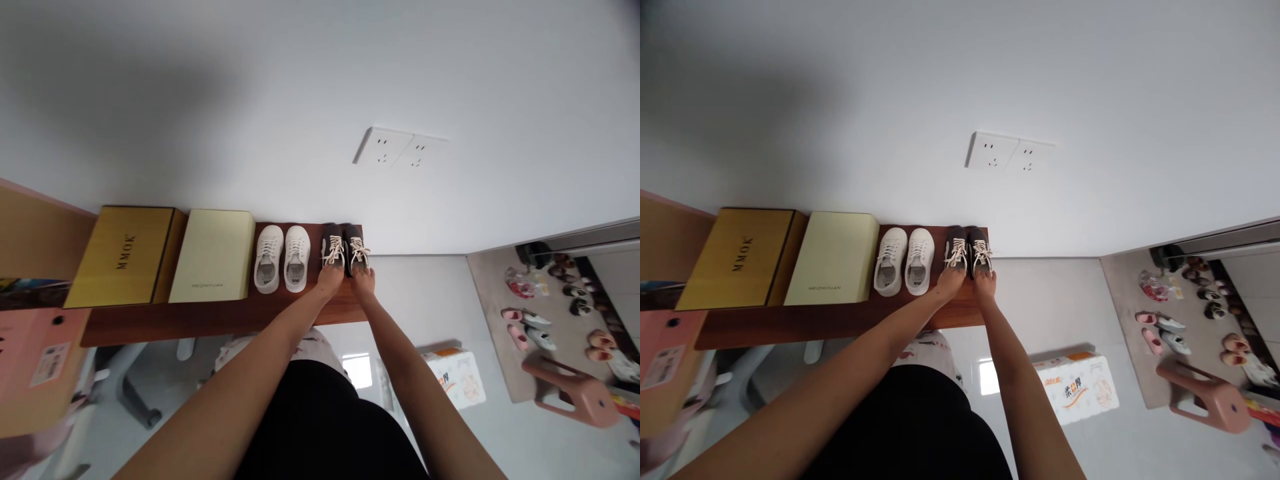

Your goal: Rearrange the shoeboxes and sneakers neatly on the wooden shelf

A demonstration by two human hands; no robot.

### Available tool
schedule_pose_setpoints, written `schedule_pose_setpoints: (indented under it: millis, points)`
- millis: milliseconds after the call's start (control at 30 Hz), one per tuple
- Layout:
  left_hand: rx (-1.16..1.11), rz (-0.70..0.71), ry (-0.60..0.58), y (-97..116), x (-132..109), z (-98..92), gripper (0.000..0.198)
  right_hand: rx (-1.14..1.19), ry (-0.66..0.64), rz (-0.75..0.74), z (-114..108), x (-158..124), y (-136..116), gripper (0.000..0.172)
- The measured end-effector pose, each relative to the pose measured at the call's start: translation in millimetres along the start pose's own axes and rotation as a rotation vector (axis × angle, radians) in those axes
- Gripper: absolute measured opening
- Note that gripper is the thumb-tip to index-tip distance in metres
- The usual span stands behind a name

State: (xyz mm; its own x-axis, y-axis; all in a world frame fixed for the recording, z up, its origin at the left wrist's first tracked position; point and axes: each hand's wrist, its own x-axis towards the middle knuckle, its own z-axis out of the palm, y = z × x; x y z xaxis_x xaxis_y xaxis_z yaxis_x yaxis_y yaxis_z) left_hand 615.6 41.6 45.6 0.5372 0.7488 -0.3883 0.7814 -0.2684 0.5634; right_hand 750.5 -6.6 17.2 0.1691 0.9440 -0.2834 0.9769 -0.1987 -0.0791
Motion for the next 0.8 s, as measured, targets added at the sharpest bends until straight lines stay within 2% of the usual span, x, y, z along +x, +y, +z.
schedule_pose_setpoints:
  millis: [133,200,267,333,400,467,533,600,667,800]
  points:
    - [0.001,0.059,0.034,-11,-24,-13.2,0.026,0.117,0.104,0.072,-10,-15,-7,0.029]
    - [-0.103,0.093,0.064,-29,-50,-21.9,0.026,0.211,0.193,0.106,-14,-30,-11,0.03]
    - [-0.233,0.039,0.086,-56,-88,-30.1,0.021,0.324,0.215,0.118,-13,-51,-16,0.031]
    - [-0.34,-0.08,0.096,-89,-132,-36.2,0.016,0.422,0.113,0.108,-9,-73,-22,0.031]
    - [-0.435,-0.23,0.133,-123,-177,-39.7,0.009,0.469,-0.111,0.033,-2,-94,-29,0.03]
    - [-0.478,-0.397,0.163,-151,-216,-41.0,0.004,0.42,-0.366,-0.068,3,-109,-36,0.03]
    - [-0.472,-0.532,0.197,-168,-243,-41.5,0.012,0.308,-0.525,-0.125,4,-114,-46,0.031]
    - [-0.484,-0.626,0.236,-174,-258,-42.7,0.018,0.219,-0.532,-0.141,-1,-110,-60,0.033]
    - [-0.548,-0.674,0.278,-175,-264,-45.7,0.02,0.182,-0.467,-0.187,-9,-102,-78,0.036]
    - [-0.745,-0.666,0.348,-180,-274,-58.0,0.023,0.175,-0.417,-0.313,-23,-91,-122,0.04]
